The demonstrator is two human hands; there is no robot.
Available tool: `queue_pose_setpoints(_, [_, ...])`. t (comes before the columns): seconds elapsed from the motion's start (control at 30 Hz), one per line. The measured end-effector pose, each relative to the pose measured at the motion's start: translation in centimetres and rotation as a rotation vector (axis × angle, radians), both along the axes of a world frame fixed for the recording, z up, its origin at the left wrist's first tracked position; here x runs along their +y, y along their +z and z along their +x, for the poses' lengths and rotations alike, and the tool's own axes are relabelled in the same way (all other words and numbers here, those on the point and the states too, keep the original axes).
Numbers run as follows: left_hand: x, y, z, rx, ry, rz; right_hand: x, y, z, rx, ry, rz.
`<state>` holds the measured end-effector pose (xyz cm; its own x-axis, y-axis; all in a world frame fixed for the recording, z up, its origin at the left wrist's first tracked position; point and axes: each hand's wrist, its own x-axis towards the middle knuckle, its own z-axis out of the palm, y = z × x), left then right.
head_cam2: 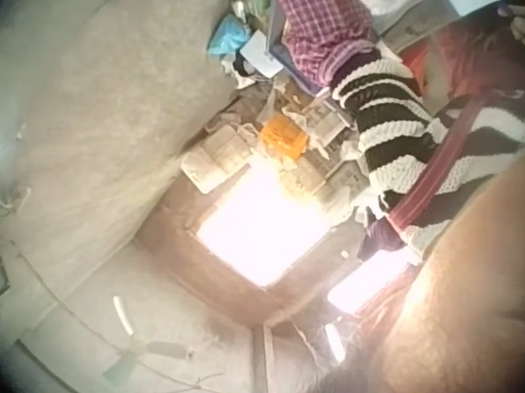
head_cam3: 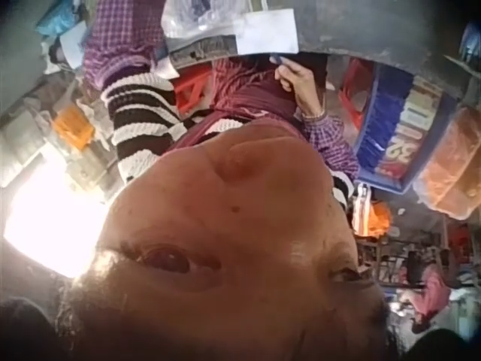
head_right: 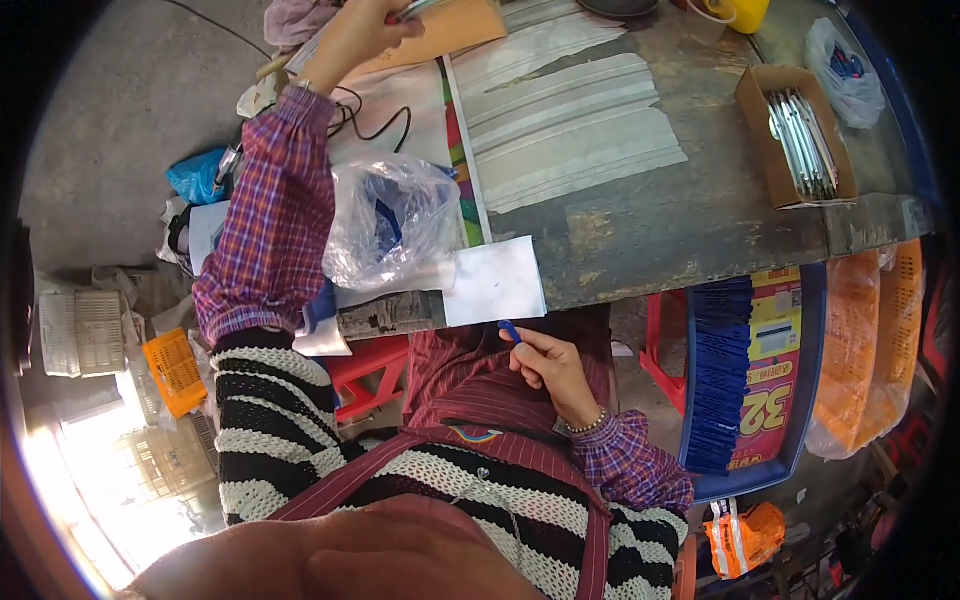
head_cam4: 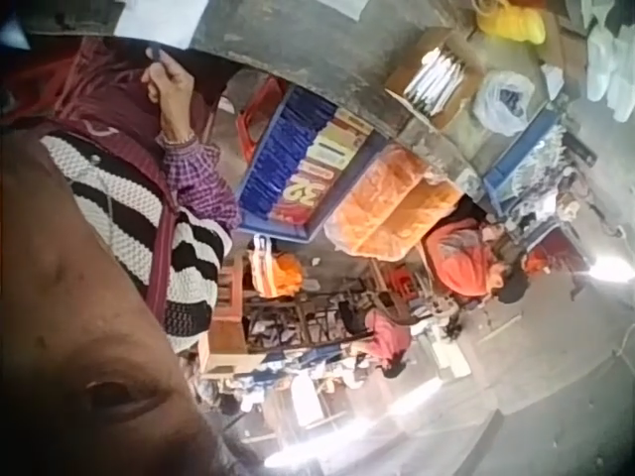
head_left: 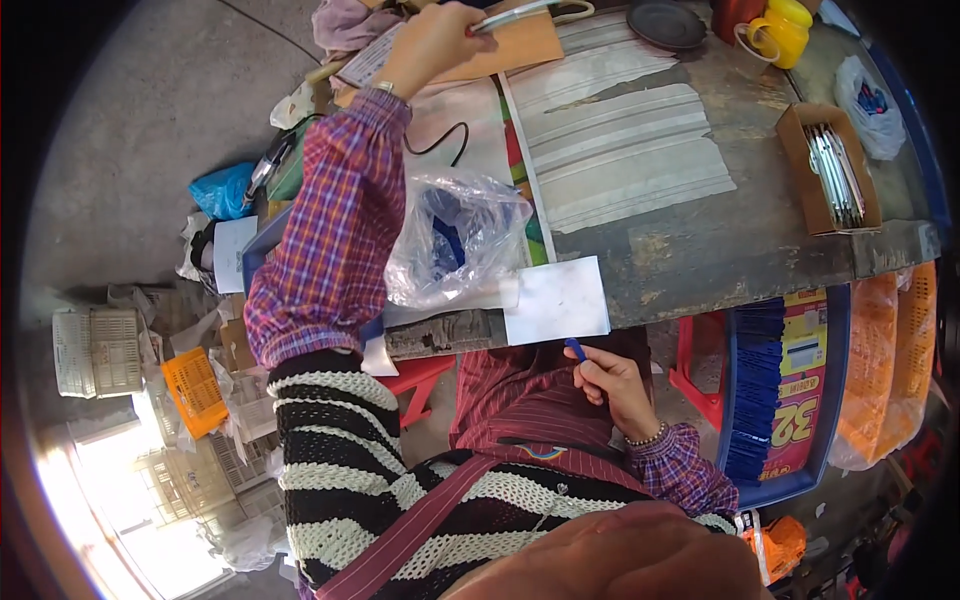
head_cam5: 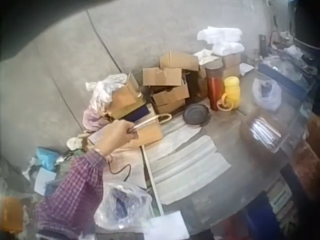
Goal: Assembling pens by inserting ink cartridges and components manually.
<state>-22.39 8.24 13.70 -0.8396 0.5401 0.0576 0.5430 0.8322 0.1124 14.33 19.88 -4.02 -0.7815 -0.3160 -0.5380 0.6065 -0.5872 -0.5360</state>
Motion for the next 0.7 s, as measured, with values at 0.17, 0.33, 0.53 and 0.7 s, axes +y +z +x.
queue_pose_setpoints(0.17, [0.1, -2.1, -5.2, 0.299, 0.002, 0.010, 0.1, 0.1, -0.4, 0.005, 0.047, 0.004])
queue_pose_setpoints(0.33, [1.0, -4.2, -6.1, 0.427, -0.007, -0.005, 0.4, -0.7, -0.6, 0.009, 0.121, -0.052])
queue_pose_setpoints(0.53, [0.8, -3.1, -4.3, 0.307, -0.025, 0.126, 0.1, 0.0, -1.0, 0.044, 0.142, 0.023])
queue_pose_setpoints(0.7, [-1.4, -3.5, 0.6, -0.295, -0.225, 0.602, -0.8, -0.3, -0.4, 0.079, 0.124, 0.076])
